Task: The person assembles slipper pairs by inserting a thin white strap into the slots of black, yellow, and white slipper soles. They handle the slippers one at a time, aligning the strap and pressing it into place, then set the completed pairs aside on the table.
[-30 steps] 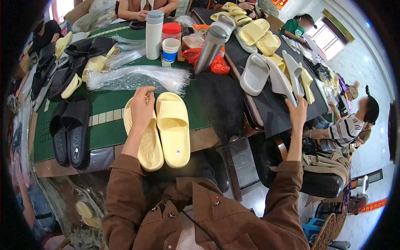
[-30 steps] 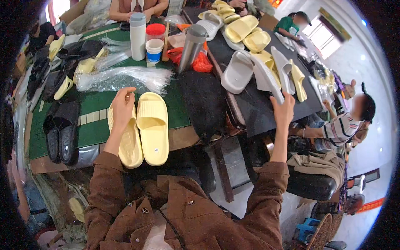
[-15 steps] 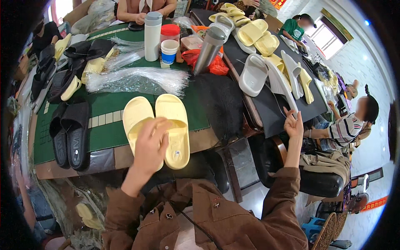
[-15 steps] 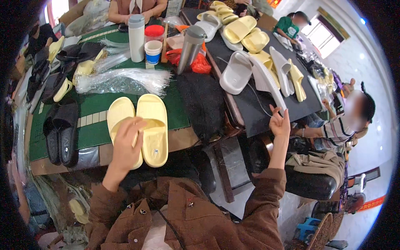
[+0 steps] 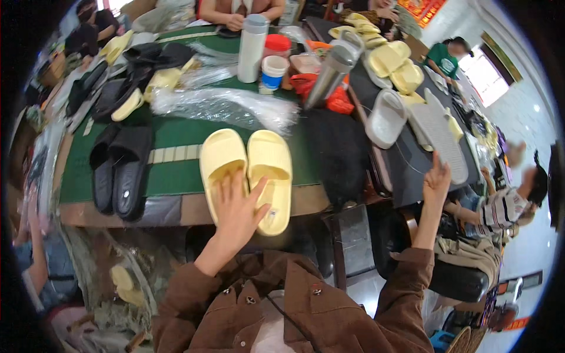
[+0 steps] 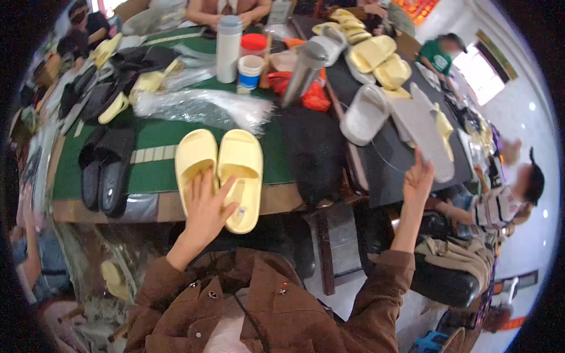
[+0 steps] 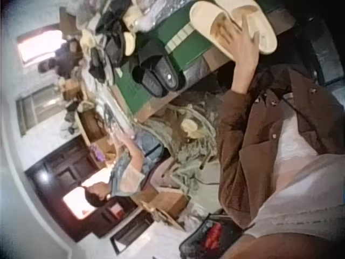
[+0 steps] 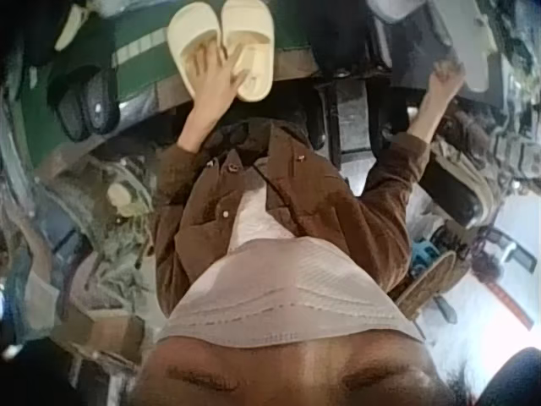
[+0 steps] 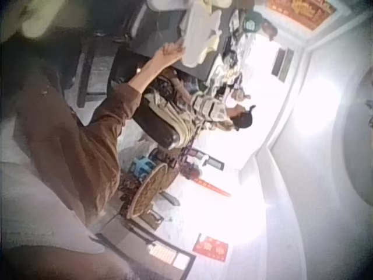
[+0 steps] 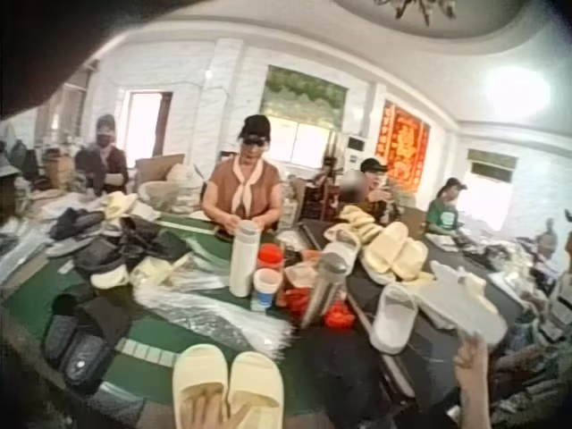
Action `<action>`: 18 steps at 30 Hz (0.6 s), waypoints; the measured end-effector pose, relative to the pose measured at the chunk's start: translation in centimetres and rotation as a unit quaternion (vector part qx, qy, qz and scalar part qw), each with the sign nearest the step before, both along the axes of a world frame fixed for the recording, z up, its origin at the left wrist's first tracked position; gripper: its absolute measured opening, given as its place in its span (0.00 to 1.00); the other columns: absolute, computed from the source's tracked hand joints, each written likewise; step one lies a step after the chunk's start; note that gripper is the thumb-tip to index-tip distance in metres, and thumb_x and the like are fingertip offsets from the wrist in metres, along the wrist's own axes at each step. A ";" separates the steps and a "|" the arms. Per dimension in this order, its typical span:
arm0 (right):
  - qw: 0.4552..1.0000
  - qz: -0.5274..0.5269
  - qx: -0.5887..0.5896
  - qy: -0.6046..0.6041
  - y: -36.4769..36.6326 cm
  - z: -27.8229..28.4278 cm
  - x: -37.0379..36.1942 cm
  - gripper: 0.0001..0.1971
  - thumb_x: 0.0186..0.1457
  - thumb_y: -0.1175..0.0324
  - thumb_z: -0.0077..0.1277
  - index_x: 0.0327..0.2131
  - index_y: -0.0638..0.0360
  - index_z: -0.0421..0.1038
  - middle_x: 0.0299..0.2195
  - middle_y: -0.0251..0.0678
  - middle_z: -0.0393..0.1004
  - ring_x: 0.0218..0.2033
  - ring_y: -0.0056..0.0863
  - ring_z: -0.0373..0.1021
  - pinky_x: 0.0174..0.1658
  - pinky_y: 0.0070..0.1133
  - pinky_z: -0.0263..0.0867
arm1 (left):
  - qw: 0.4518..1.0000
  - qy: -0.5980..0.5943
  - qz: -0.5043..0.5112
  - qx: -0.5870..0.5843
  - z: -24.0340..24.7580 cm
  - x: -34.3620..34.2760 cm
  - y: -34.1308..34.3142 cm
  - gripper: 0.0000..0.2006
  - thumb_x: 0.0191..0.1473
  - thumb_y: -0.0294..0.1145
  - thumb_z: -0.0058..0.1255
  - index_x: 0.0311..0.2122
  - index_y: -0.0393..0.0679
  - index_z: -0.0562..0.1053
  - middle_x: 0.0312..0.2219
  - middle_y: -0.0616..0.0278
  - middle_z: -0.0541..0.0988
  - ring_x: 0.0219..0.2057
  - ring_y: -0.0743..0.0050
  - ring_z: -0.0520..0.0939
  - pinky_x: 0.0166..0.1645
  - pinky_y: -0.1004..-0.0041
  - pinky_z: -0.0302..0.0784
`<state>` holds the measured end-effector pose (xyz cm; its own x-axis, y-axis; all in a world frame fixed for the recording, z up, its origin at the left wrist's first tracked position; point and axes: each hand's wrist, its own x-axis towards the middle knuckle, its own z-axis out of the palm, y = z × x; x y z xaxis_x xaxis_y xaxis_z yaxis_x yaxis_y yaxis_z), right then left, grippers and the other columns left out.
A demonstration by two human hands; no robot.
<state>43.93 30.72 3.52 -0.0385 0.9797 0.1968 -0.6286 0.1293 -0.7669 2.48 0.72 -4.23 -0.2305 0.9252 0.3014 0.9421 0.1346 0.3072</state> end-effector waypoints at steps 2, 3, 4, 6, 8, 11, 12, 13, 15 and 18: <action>0.988 -0.096 0.027 -0.115 -1.8 1.9 -3.7 0.17 0.64 0.64 0.40 0.53 0.61 0.62 0.50 0.47 0.72 0.12 0.09 0.45 0.15 0.10 0.44 | 0.999 0.024 0.023 0.011 -1.3 0.1 0.3 0.31 0.52 0.48 0.53 0.58 0.45 0.63 0.57 0.38 0.58 0.58 0.33 0.59 0.61 0.41 0.50; 0.956 -0.161 0.081 -0.232 -1.9 2.2 -4.3 0.17 0.64 0.61 0.42 0.50 0.61 0.68 0.43 0.45 0.75 0.14 0.09 0.44 0.17 0.12 0.45 | 0.999 0.026 0.031 0.011 -1.5 0.2 0.6 0.31 0.52 0.48 0.53 0.58 0.43 0.63 0.56 0.38 0.58 0.58 0.33 0.59 0.61 0.40 0.50; 0.921 -0.195 0.096 -0.323 -1.9 2.2 -4.7 0.17 0.63 0.61 0.43 0.48 0.61 0.70 0.39 0.42 0.75 0.14 0.09 0.45 0.18 0.14 0.45 | 0.999 0.031 0.036 0.012 -1.5 0.4 0.9 0.31 0.52 0.48 0.52 0.57 0.40 0.63 0.56 0.38 0.59 0.58 0.33 0.60 0.61 0.40 0.50; 0.821 -0.255 0.129 -0.495 -1.4 1.9 -5.9 0.18 0.61 0.59 0.46 0.46 0.62 0.74 0.30 0.37 0.76 0.15 0.11 0.45 0.19 0.18 0.46 | 0.999 0.022 0.029 0.032 -1.4 0.1 0.7 0.29 0.51 0.40 0.52 0.56 0.36 0.63 0.55 0.38 0.60 0.57 0.38 0.62 0.60 0.40 0.51; 0.743 -0.310 0.229 -0.547 -0.7 1.6 -7.8 0.18 0.59 0.58 0.50 0.45 0.63 0.75 0.20 0.30 0.69 0.18 0.14 0.51 0.22 0.21 0.49 | 0.998 0.024 0.023 0.050 -1.6 -0.6 0.5 0.28 0.49 0.36 0.52 0.56 0.37 0.63 0.54 0.39 0.61 0.57 0.41 0.63 0.60 0.40 0.52; 0.674 -0.290 0.173 -0.657 -2.0 2.2 -10.9 0.17 0.57 0.64 0.52 0.49 0.58 0.72 0.30 0.42 0.75 0.26 0.23 0.67 0.31 0.23 0.62 | 0.995 0.048 0.056 0.065 -2.4 -3.5 -0.6 0.27 0.47 0.32 0.52 0.54 0.39 0.65 0.53 0.43 0.63 0.56 0.43 0.65 0.61 0.44 0.55; 0.622 -0.304 0.224 -0.686 -1.6 1.8 -11.1 0.19 0.55 0.64 0.52 0.51 0.56 0.70 0.34 0.43 0.75 0.31 0.28 0.69 0.35 0.26 0.63 | 0.994 0.058 0.061 0.067 -2.6 -4.7 -1.1 0.27 0.46 0.32 0.52 0.54 0.40 0.65 0.53 0.44 0.63 0.56 0.44 0.65 0.61 0.45 0.56; 0.563 -0.322 0.270 -0.711 -1.0 1.0 -10.6 0.21 0.54 0.65 0.53 0.52 0.55 0.68 0.39 0.45 0.74 0.36 0.33 0.71 0.38 0.29 0.65 | 0.995 0.041 0.082 0.041 -2.1 -5.7 -1.5 0.28 0.46 0.33 0.53 0.55 0.43 0.66 0.55 0.44 0.62 0.58 0.47 0.64 0.61 0.45 0.54; 0.526 -0.292 0.216 -0.769 -1.1 1.3 -11.1 0.28 0.49 0.67 0.56 0.56 0.49 0.63 0.51 0.44 0.70 0.52 0.45 0.67 0.49 0.36 0.65 | 0.990 0.056 0.115 0.055 -2.9 -8.3 -2.5 0.26 0.46 0.32 0.53 0.54 0.46 0.68 0.55 0.49 0.64 0.57 0.47 0.65 0.61 0.47 0.55; 0.502 -0.271 0.174 -0.803 -2.0 2.7 -12.7 0.27 0.50 0.67 0.56 0.55 0.49 0.63 0.51 0.43 0.71 0.50 0.43 0.69 0.48 0.36 0.66 | 0.990 0.004 0.118 0.076 -2.3 -12.6 -4.4 0.23 0.44 0.29 0.52 0.50 0.46 0.71 0.52 0.48 0.67 0.54 0.46 0.67 0.59 0.50 0.58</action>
<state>31.28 28.76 6.19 -0.1672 0.8492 0.5009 0.9632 0.2492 -0.1010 -10.09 -3.66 -6.53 -0.4319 0.7897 0.4358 0.8923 0.3036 0.3343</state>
